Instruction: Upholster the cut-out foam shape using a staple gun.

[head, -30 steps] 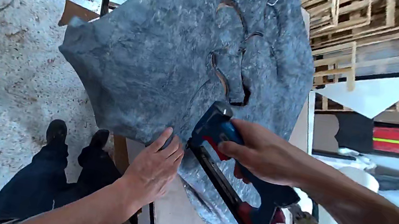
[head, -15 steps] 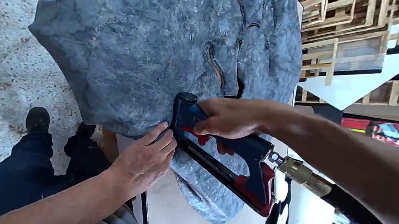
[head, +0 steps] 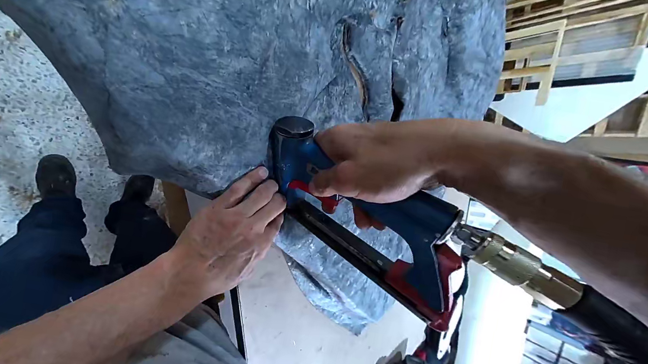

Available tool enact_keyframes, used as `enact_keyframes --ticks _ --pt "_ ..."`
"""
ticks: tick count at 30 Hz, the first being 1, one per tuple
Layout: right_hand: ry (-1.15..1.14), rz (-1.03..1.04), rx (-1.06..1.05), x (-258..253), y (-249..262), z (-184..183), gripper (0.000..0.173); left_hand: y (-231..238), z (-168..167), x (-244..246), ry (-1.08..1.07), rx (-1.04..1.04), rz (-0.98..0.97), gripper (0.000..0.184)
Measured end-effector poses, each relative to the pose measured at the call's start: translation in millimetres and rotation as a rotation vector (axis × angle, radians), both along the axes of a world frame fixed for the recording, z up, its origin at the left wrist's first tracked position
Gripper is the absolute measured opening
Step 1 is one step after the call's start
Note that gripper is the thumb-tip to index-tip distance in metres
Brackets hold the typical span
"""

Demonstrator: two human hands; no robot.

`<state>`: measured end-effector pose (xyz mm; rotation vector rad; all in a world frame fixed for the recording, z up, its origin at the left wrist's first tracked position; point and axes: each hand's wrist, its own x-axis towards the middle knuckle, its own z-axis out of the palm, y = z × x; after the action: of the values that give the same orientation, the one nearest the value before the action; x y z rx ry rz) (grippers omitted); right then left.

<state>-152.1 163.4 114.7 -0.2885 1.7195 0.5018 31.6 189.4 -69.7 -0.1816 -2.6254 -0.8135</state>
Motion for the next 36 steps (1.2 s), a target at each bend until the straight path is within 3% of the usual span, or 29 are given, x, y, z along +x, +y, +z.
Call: enact_keyframes --ticks 12,17,22,28,36 --pt "0.06 0.014 0.003 7 -1 -2 0.014 -1 -3 -1 0.032 0.04 0.01 0.029" --pt "0.073 -0.127 -0.064 -4 12 1 0.015 -24 -12 3 0.165 0.055 -0.1 0.029" --pt "0.058 -0.324 -0.072 -16 21 -1 0.017 -21 -20 4 0.241 0.204 -0.079 0.021" --pt "0.03 -0.473 -0.066 -31 33 -6 0.019 -20 -23 3 0.267 0.215 -0.063 0.019" --pt "-0.025 -0.33 -0.044 -26 18 -7 0.016 -22 -22 3 0.249 0.239 -0.05 0.019"
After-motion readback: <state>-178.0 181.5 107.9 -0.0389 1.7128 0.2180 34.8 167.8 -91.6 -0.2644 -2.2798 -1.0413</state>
